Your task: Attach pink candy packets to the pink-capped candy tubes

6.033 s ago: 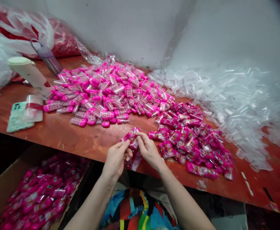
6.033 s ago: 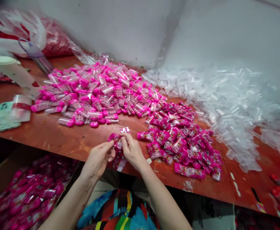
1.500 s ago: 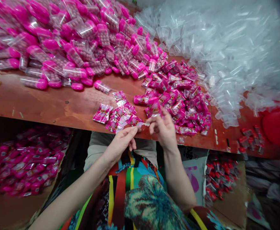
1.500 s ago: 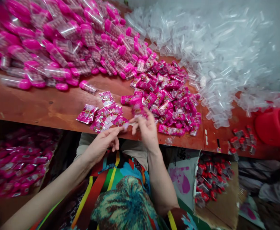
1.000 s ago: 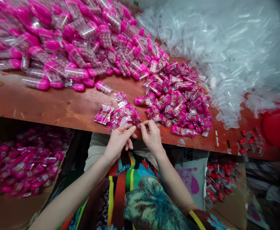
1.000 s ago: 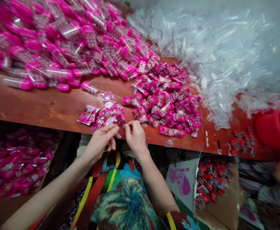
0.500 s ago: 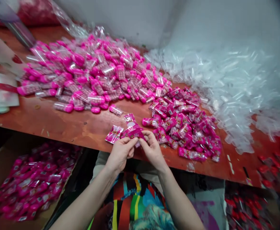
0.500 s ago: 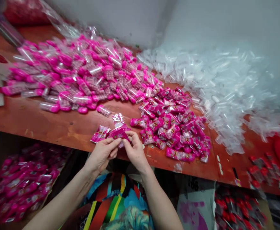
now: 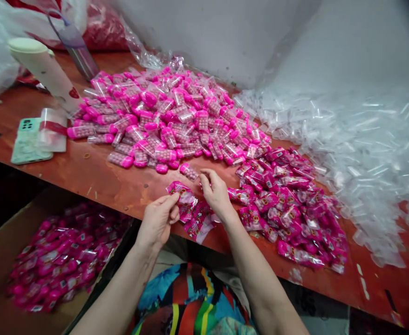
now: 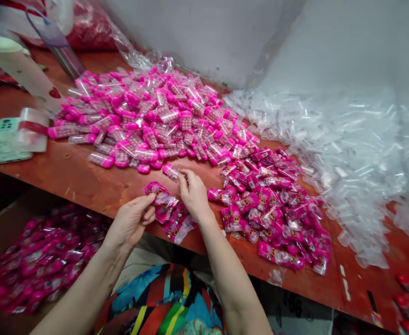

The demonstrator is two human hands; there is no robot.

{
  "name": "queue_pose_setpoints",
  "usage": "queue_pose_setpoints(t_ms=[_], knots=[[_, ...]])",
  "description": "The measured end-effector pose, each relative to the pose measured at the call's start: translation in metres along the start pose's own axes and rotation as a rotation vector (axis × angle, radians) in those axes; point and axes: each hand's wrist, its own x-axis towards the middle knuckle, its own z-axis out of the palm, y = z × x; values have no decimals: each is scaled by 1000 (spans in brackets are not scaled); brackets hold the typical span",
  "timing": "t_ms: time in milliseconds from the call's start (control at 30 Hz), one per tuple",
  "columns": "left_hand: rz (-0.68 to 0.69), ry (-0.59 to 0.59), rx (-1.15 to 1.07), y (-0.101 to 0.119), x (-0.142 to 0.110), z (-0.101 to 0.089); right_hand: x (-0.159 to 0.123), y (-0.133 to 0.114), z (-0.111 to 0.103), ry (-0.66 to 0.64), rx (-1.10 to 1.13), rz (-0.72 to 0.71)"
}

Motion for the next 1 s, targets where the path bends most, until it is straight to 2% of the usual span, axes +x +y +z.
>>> queue_pose_setpoints(t_ms=[133,200,233,333,433,533,633,833,900,1000], knots=[[20,58,-63,5,2,-10,35,3,30,-81,-472,8],[30,91,-91,6,2,-13,37,2,36,-99,-538,14],[35,110,-105,6,1,-14,34,1,36,-87,-499,-2],[38,140,-138,8,-1,-16,13,-4,24,-15,-169,-93],[10,94,-169,6,-5,-14,-20,-8,6,59,135,-110],[-31,23,-201,0,-11,-6,-54,-10,-7,93,328,0],[-75,-51,-208,-9,-20,4,-83,-11,-15,96,586,189],[-165,-121,-182,-37,-33,26,-123,-5,-34,227,1107,500],[-187,-144,-174,-48,-35,33,-134,-3,-39,269,1187,544],[-213,-164,-153,-63,-38,42,-147,-2,-41,350,1187,548]])
